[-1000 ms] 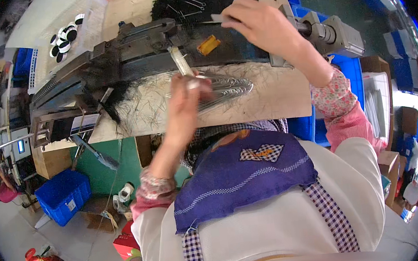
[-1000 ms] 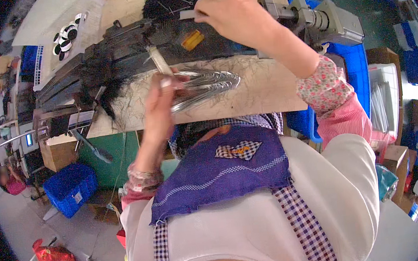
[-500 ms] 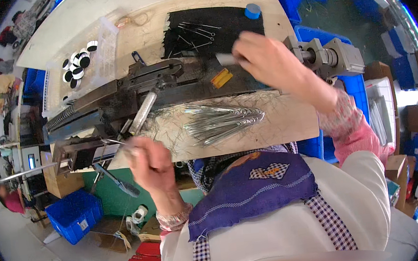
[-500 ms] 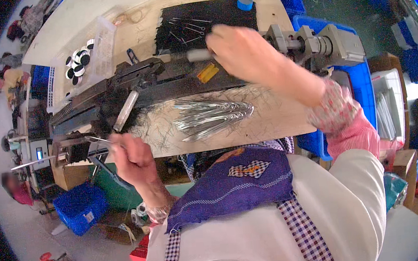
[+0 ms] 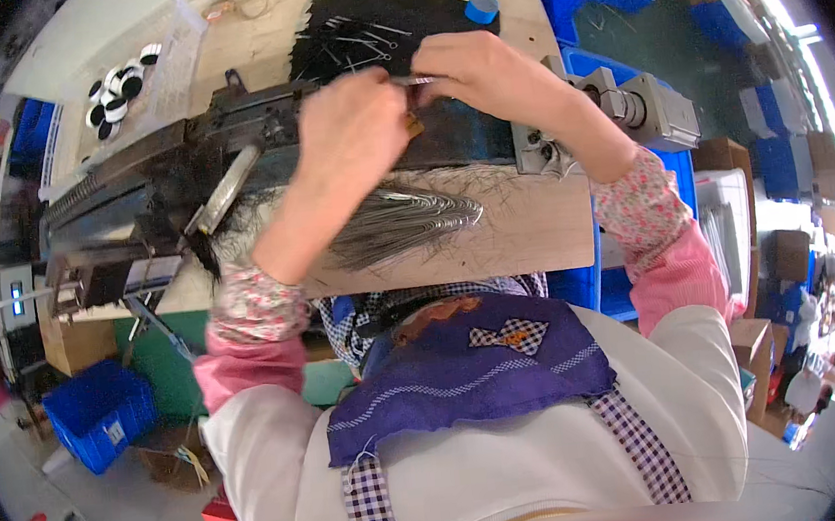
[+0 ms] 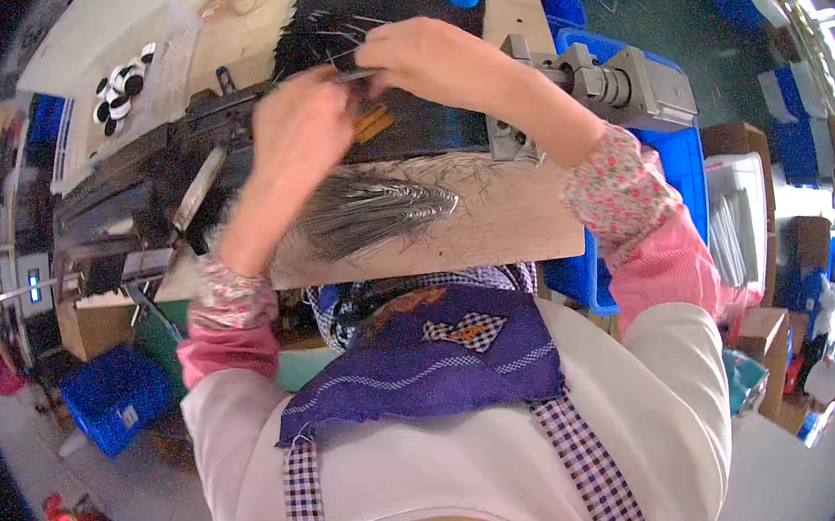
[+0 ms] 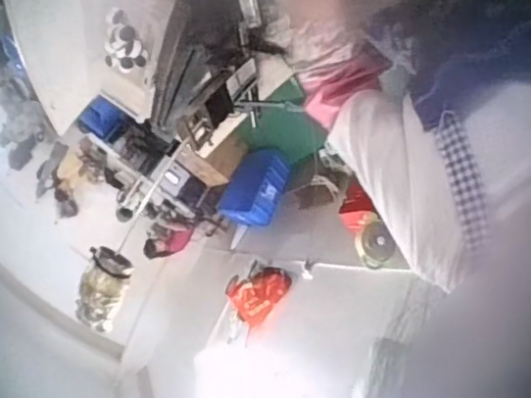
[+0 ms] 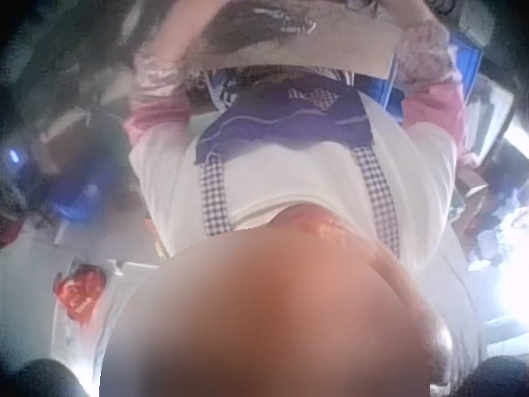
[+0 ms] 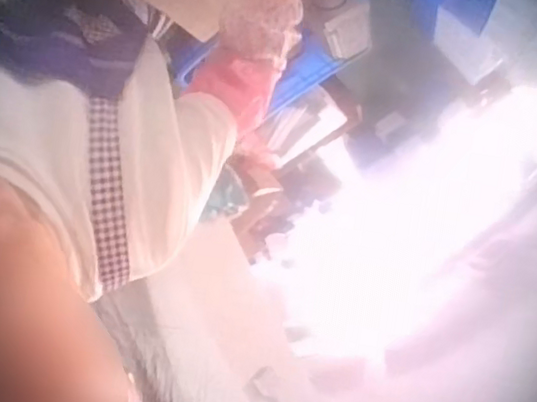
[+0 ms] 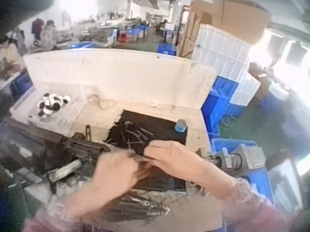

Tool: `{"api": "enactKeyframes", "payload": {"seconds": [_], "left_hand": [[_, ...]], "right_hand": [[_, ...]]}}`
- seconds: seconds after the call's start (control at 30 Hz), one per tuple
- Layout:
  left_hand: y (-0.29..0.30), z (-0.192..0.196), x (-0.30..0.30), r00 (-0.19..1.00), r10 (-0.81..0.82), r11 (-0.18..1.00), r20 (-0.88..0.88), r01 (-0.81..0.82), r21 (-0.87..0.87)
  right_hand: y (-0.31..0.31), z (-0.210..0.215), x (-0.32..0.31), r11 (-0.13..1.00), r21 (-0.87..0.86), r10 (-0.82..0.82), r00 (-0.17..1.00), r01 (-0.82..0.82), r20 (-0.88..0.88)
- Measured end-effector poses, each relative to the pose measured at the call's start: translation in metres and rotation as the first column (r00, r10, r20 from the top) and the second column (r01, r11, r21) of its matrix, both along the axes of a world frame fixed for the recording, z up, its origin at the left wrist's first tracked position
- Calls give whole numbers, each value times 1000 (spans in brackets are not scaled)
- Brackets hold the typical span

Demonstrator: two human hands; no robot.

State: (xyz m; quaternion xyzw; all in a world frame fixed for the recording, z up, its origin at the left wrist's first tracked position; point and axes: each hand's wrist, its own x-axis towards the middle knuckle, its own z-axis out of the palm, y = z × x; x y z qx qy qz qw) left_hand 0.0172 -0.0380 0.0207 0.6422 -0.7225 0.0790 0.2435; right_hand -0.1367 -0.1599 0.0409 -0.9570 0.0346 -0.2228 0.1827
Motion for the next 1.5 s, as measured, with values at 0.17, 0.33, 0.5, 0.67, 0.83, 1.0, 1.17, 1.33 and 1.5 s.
{"api": "enactKeyframes", "payload": {"seconds": [0.17, 0.33, 0.5, 0.67, 0.83, 1.0, 1.17, 1.33, 1.5], "left_hand": [[27, 27, 32, 950, 39, 966, 308, 43, -254], [88, -48, -10, 646, 84, 920, -758, -343, -191], [87, -34, 22, -986, 63, 910, -152, 119, -397], [74, 16, -3, -797, 46, 970, -603, 179, -163], [76, -62, -2, 426, 263, 964, -865, -144, 222], [129, -79, 47, -18, 386, 912, -922, -146, 384], [171, -83, 108, -344, 186, 779, -920, -519, 352], [166, -97, 118, -375, 75, 846, -924, -467, 259], [139, -76, 56, -155, -147, 843, -977, -537, -42]], "right_hand": [[13, -3, 31, 998, 40, 40, 992, -45, 120], [13, -20, 54, 992, 119, 26, 991, -41, 128], [12, -26, 53, 989, 149, -27, 998, 20, 49], [10, -26, 57, 983, 175, -44, 999, 46, -17], [19, -20, 64, 994, 106, -38, 998, 33, 50], [68, -7, 25, 992, 2, -127, 990, 127, 68], [60, -75, 15, 895, -174, -442, 870, 411, -219], [35, -90, 17, 879, -33, -463, 834, 476, -301], [63, -42, -46, 926, 188, -283, 932, 327, -227]]}}
